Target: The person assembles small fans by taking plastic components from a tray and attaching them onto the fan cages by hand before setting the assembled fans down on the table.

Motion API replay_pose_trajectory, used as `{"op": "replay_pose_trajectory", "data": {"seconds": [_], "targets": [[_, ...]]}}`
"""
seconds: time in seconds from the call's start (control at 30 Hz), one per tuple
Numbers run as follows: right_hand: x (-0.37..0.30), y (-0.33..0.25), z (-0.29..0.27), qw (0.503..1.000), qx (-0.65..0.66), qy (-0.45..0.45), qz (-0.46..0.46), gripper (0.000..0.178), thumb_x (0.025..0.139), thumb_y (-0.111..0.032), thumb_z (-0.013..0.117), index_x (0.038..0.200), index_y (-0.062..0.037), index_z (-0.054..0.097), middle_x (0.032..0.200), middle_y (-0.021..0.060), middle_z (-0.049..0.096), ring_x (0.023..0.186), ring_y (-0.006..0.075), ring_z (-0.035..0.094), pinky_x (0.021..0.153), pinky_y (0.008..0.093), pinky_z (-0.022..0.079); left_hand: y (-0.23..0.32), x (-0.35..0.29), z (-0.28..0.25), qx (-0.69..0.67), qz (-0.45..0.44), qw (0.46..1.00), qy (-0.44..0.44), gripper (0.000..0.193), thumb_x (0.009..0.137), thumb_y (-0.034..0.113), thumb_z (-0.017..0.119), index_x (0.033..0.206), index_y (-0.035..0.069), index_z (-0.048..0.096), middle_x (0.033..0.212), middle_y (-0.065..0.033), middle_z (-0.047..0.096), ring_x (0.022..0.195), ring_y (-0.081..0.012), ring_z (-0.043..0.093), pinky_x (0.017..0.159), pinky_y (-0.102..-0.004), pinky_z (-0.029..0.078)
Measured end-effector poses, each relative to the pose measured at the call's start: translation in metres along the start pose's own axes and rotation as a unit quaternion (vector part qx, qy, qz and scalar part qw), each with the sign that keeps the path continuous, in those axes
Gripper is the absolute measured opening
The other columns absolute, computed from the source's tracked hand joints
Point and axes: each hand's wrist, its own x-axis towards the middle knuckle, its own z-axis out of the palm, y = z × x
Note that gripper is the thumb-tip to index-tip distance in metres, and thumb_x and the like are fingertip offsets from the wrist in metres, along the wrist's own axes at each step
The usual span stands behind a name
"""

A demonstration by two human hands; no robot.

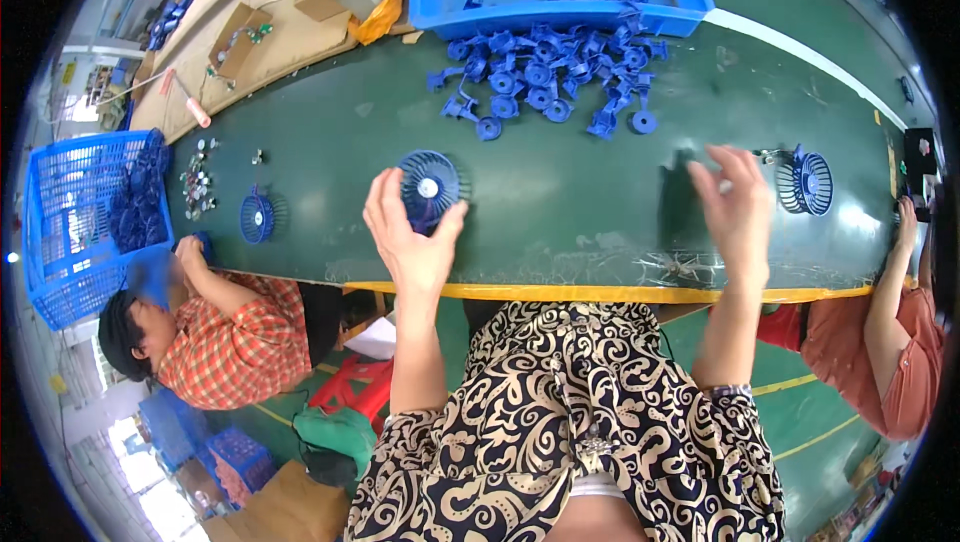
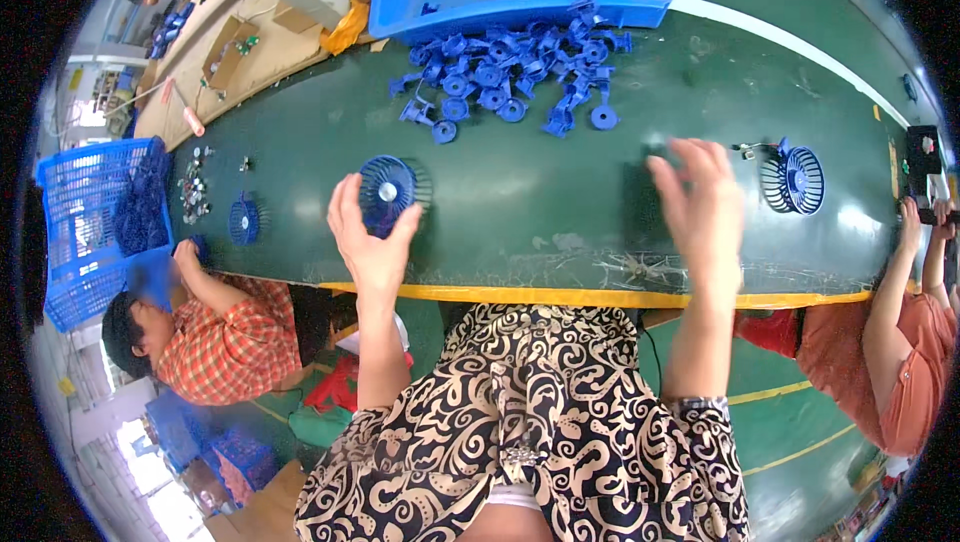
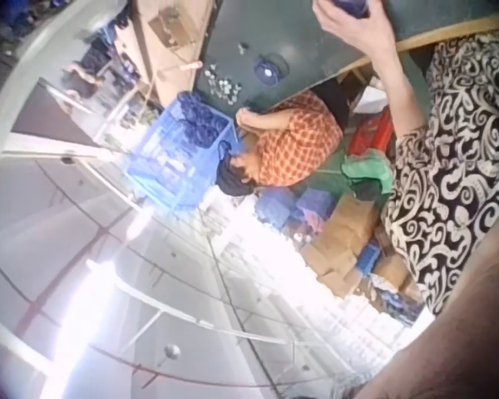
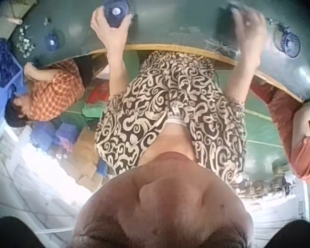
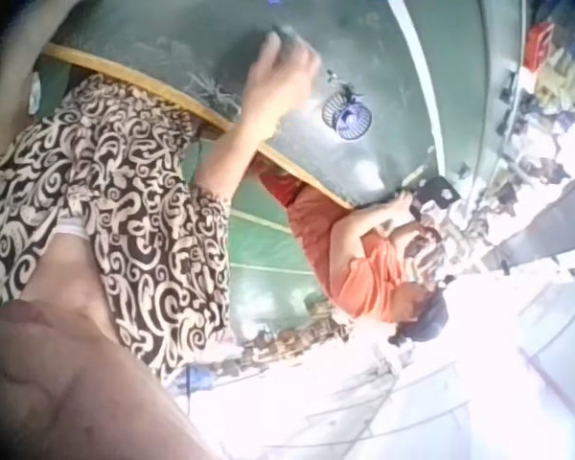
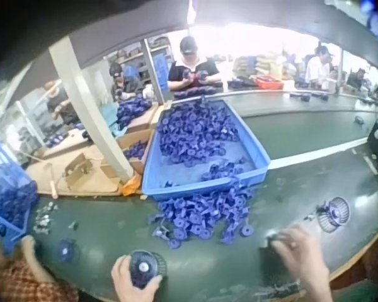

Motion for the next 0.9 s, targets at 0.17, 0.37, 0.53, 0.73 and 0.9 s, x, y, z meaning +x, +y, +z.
{"op": "replay_pose_trajectory", "data": {"seconds": [0.17, 0.37, 0.53, 0.73, 0.9], "targets": [[0.026, -0.043, 0.047, 0.996, 0.083, -0.037, -0.001, 0.036, 0.092, -0.017, 0.076, 0.125, -0.0047, 0.069, 0.126, 0.0127, 0.067, 0.078, 0.0240, 0.068, 0.077, 0.0374, 0.057, 0.052, -0.019, 0.005, -0.093, 0.071, 0.983, -0.140, 0.087, 0.067, 0.025, 0.094, 0.142, 0.004, 0.054, 0.149, -0.0194, 0.050, 0.136, -0.0411, 0.048, 0.114, -0.0503, 0.042], [0.030, -0.025, 0.079, 0.998, 0.020, 0.029, -0.044, 0.034, 0.092, -0.018, 0.077, 0.123, -0.0069, 0.071, 0.121, 0.0118, 0.068, 0.072, 0.0230, 0.065, 0.072, 0.0349, 0.056, 0.065, -0.022, 0.002, -0.131, 0.160, 0.951, -0.230, 0.102, 0.067, 0.014, 0.090, 0.156, 0.007, 0.039, 0.155, -0.0224, 0.042, 0.142, -0.0459, 0.041, 0.117, -0.0530, 0.036], [0.026, -0.026, 0.070, 1.000, 0.017, 0.017, -0.020, 0.015, 0.090, -0.018, 0.078, 0.098, -0.0050, 0.074, 0.096, 0.0123, 0.067, 0.075, 0.0291, 0.066, 0.070, 0.0386, 0.053, 0.044, -0.020, -0.006, -0.067, 0.089, 0.974, -0.196, 0.068, 0.078, 0.008, 0.079, 0.141, 0.004, 0.054, 0.115, -0.0124, 0.066, 0.118, -0.0362, 0.057, 0.101, -0.0479, 0.044], [0.013, -0.024, 0.060, 0.999, 0.017, -0.029, 0.021, 0.017, 0.088, -0.019, 0.079, 0.096, -0.0049, 0.074, 0.092, 0.0117, 0.066, 0.076, 0.0299, 0.065, 0.071, 0.0391, 0.052, 0.038, -0.019, -0.010, -0.090, 0.059, 0.975, -0.196, 0.036, 0.086, 0.010, 0.076, 0.121, 0.005, 0.068, 0.086, -0.0066, 0.068, 0.092, -0.0286, 0.063, 0.086, -0.0424, 0.048], [0.002, -0.028, 0.051, 0.999, 0.015, -0.009, 0.036, 0.021, 0.086, -0.016, 0.082, 0.102, -0.0045, 0.074, 0.091, 0.0092, 0.064, 0.071, 0.0236, 0.059, 0.068, 0.0360, 0.051, 0.038, -0.019, -0.009, -0.095, 0.056, 0.980, -0.165, 0.021, 0.090, 0.014, 0.076, 0.109, 0.006, 0.073, 0.077, -0.0065, 0.068, 0.079, -0.0262, 0.063, 0.081, -0.0403, 0.048]]}}
